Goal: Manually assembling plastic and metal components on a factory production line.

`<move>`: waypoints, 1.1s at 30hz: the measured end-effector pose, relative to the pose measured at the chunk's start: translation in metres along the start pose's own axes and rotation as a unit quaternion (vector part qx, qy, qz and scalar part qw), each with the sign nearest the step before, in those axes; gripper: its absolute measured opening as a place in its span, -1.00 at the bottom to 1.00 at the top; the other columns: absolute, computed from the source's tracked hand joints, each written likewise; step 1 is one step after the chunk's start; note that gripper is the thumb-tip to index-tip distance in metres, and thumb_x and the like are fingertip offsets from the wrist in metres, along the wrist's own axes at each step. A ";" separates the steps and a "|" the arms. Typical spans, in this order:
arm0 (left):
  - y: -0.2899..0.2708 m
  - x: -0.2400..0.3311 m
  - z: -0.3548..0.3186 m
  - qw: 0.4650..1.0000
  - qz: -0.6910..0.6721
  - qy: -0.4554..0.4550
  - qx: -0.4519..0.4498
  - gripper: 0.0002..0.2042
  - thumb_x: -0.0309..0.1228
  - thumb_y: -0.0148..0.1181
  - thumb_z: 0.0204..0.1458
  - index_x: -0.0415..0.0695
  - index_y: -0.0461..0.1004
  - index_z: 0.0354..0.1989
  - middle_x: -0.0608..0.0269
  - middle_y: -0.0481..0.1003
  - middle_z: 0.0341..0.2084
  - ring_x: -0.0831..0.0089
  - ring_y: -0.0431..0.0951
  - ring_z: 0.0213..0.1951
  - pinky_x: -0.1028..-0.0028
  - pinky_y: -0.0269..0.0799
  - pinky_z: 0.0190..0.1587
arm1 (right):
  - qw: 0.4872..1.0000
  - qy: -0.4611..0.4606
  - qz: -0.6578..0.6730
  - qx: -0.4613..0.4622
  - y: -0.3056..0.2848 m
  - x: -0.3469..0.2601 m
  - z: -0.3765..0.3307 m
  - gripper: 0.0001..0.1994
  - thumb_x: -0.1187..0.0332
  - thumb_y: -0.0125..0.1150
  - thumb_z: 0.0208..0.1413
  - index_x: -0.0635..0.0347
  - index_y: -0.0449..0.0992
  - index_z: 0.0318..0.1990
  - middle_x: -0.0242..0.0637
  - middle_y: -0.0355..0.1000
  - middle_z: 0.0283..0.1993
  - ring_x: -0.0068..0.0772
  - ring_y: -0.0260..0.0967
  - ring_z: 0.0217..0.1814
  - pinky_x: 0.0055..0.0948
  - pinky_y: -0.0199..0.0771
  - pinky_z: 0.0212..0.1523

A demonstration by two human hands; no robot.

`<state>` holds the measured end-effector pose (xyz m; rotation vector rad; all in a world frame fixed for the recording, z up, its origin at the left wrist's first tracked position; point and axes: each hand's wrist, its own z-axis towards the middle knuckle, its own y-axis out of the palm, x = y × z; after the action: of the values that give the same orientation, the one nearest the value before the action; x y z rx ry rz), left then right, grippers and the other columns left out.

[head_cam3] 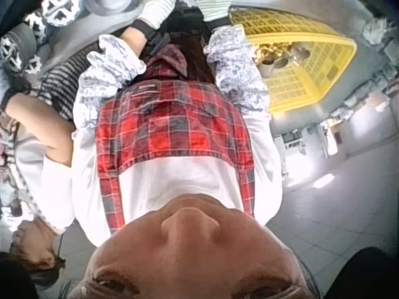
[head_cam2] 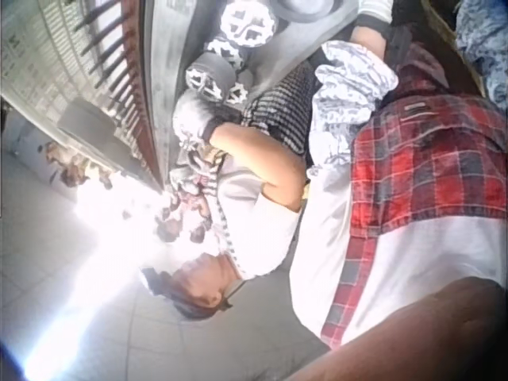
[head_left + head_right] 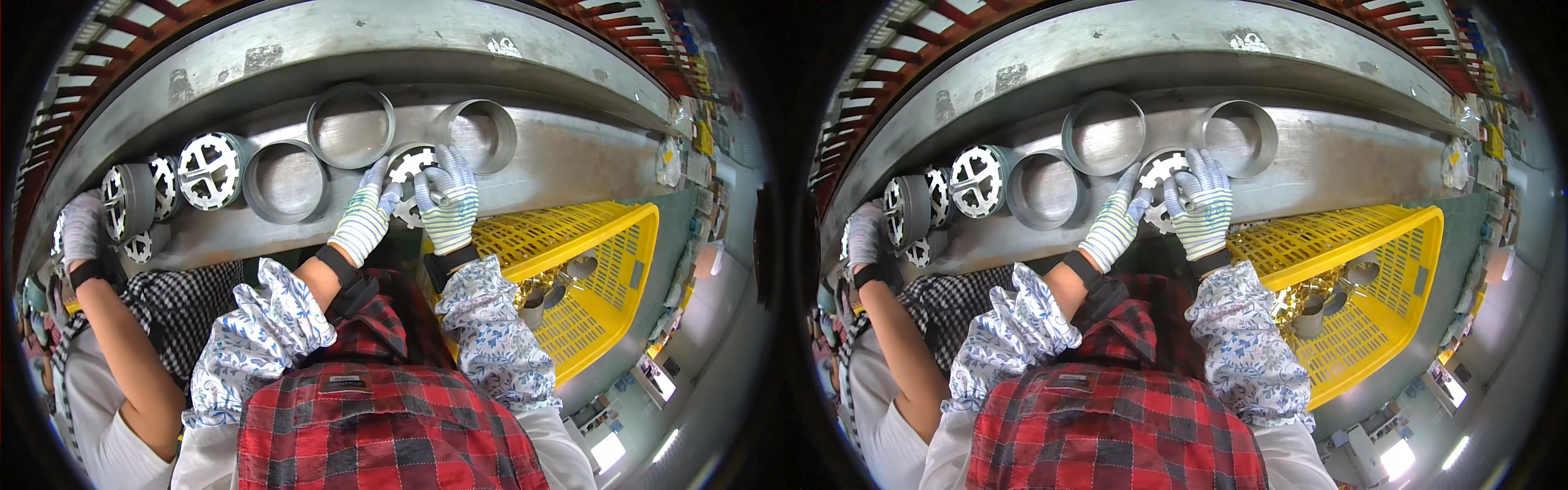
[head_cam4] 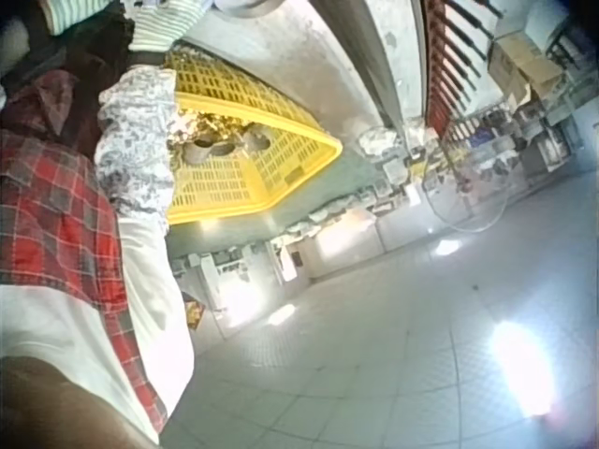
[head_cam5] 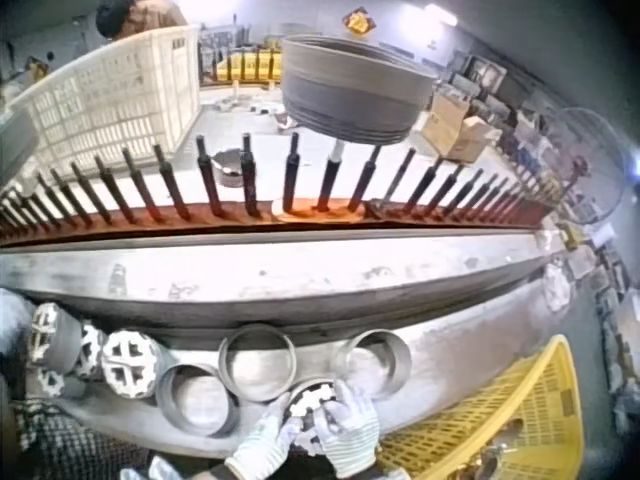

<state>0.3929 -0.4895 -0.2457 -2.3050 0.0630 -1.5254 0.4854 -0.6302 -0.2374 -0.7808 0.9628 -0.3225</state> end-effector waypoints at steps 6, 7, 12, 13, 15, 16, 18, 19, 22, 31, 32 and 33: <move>0.003 -0.002 0.001 1.000 0.005 -0.017 -0.007 -0.44 -0.19 -0.05 0.27 -0.25 0.08 0.35 -0.23 0.32 0.16 0.10 0.32 0.21 0.37 0.20 0.23 | 1.000 -0.002 -0.023 -0.002 0.000 -0.002 -0.001 -0.88 0.36 0.29 -0.11 0.17 0.53 -0.42 0.00 0.46 0.05 0.09 0.34 0.15 -0.02 0.24 0.23; 0.004 -0.001 0.001 1.000 0.006 -0.018 -0.008 -0.44 -0.19 -0.05 0.27 -0.25 0.08 0.35 -0.23 0.32 0.16 0.10 0.32 0.21 0.37 0.20 0.23 | 1.000 -0.004 -0.024 -0.004 0.001 -0.002 0.000 -0.88 0.36 0.29 -0.11 0.17 0.53 -0.42 -0.01 0.46 0.05 0.08 0.34 0.15 -0.02 0.23 0.23; 0.007 0.000 0.001 0.998 -0.037 -0.042 0.010 -0.45 -0.18 -0.08 0.28 -0.26 0.10 0.34 -0.22 0.33 0.15 0.11 0.33 0.20 0.37 0.21 0.22 | 1.000 -0.001 -0.021 -0.005 0.002 -0.003 0.002 -0.87 0.34 0.29 -0.10 0.17 0.53 -0.41 -0.01 0.46 0.03 0.08 0.34 0.14 -0.03 0.23 0.23; 0.007 0.000 0.001 0.998 -0.038 -0.042 0.010 -0.45 -0.18 -0.08 0.28 -0.26 0.10 0.34 -0.22 0.33 0.15 0.11 0.33 0.20 0.37 0.21 0.22 | 1.000 0.000 -0.025 -0.005 0.002 -0.003 0.002 -0.87 0.34 0.29 -0.11 0.17 0.53 -0.41 -0.01 0.47 0.03 0.08 0.34 0.14 -0.03 0.22 0.24; 0.008 0.000 0.001 0.999 -0.015 -0.039 0.010 -0.45 -0.19 -0.09 0.29 -0.26 0.10 0.34 -0.21 0.32 0.16 0.12 0.32 0.21 0.37 0.21 0.22 | 1.000 0.000 -0.029 -0.004 0.002 -0.004 0.002 -0.87 0.33 0.29 -0.11 0.17 0.53 -0.41 -0.02 0.47 0.02 0.08 0.34 0.14 -0.03 0.22 0.24; 0.008 0.000 0.001 0.999 -0.014 -0.039 0.011 -0.45 -0.19 -0.09 0.29 -0.26 0.10 0.34 -0.21 0.32 0.16 0.12 0.32 0.21 0.37 0.21 0.22 | 1.000 -0.001 -0.027 -0.007 0.002 -0.004 0.003 -0.87 0.33 0.29 -0.10 0.17 0.54 -0.41 -0.01 0.47 0.03 0.08 0.34 0.14 -0.03 0.22 0.24; 0.011 -0.001 0.002 0.999 -0.029 -0.028 0.024 -0.46 -0.20 -0.09 0.29 -0.26 0.10 0.34 -0.20 0.31 0.17 0.13 0.30 0.22 0.37 0.21 0.22 | 1.000 -0.001 -0.027 -0.011 0.001 -0.002 0.002 -0.87 0.33 0.29 -0.10 0.17 0.54 -0.41 -0.01 0.47 0.03 0.08 0.34 0.14 -0.02 0.22 0.24; 0.013 -0.002 0.001 0.999 -0.030 -0.027 0.023 -0.46 -0.20 -0.09 0.29 -0.26 0.10 0.34 -0.20 0.31 0.17 0.13 0.30 0.22 0.37 0.21 0.22 | 1.000 -0.002 -0.025 -0.008 0.002 -0.002 0.001 -0.86 0.33 0.29 -0.10 0.17 0.54 -0.42 0.00 0.47 0.03 0.08 0.34 0.15 -0.02 0.22 0.24; 0.017 -0.009 0.001 0.998 -0.043 -0.017 0.038 -0.47 -0.22 -0.09 0.29 -0.25 0.10 0.35 -0.17 0.31 0.18 0.17 0.31 0.21 0.39 0.22 0.21 | 1.000 -0.005 -0.023 0.000 0.004 -0.002 0.001 -0.86 0.33 0.29 -0.10 0.18 0.54 -0.43 0.01 0.47 0.04 0.08 0.34 0.16 -0.02 0.21 0.25; 0.022 -0.001 -0.001 0.980 -0.163 -0.109 0.025 -0.52 -0.26 -0.10 0.29 -0.25 0.16 0.32 -0.11 0.26 0.23 0.15 0.27 0.25 0.38 0.16 0.27 | 1.000 -0.004 -0.021 0.004 0.004 0.000 0.000 -0.87 0.33 0.28 -0.10 0.18 0.55 -0.44 0.02 0.47 0.04 0.10 0.34 0.15 -0.02 0.22 0.25; 0.021 -0.002 -0.001 0.981 -0.160 -0.105 0.031 -0.52 -0.26 -0.10 0.29 -0.25 0.15 0.32 -0.10 0.26 0.23 0.16 0.27 0.24 0.38 0.16 0.26 | 1.000 -0.001 -0.020 0.000 0.004 -0.001 0.001 -0.88 0.35 0.29 -0.11 0.18 0.56 -0.44 0.03 0.47 0.04 0.12 0.35 0.13 -0.02 0.23 0.24; 0.021 -0.002 -0.001 0.982 -0.157 -0.102 0.037 -0.51 -0.26 -0.10 0.29 -0.24 0.15 0.32 -0.10 0.27 0.23 0.17 0.28 0.24 0.39 0.17 0.25 | 1.000 -0.002 -0.019 0.000 0.004 -0.002 0.001 -0.88 0.35 0.29 -0.11 0.18 0.56 -0.44 0.03 0.47 0.04 0.12 0.35 0.13 -0.02 0.23 0.24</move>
<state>0.3943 -0.5086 -0.2541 -2.4846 -0.4225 -1.3887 0.4849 -0.6254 -0.2386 -0.8003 0.9456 -0.3547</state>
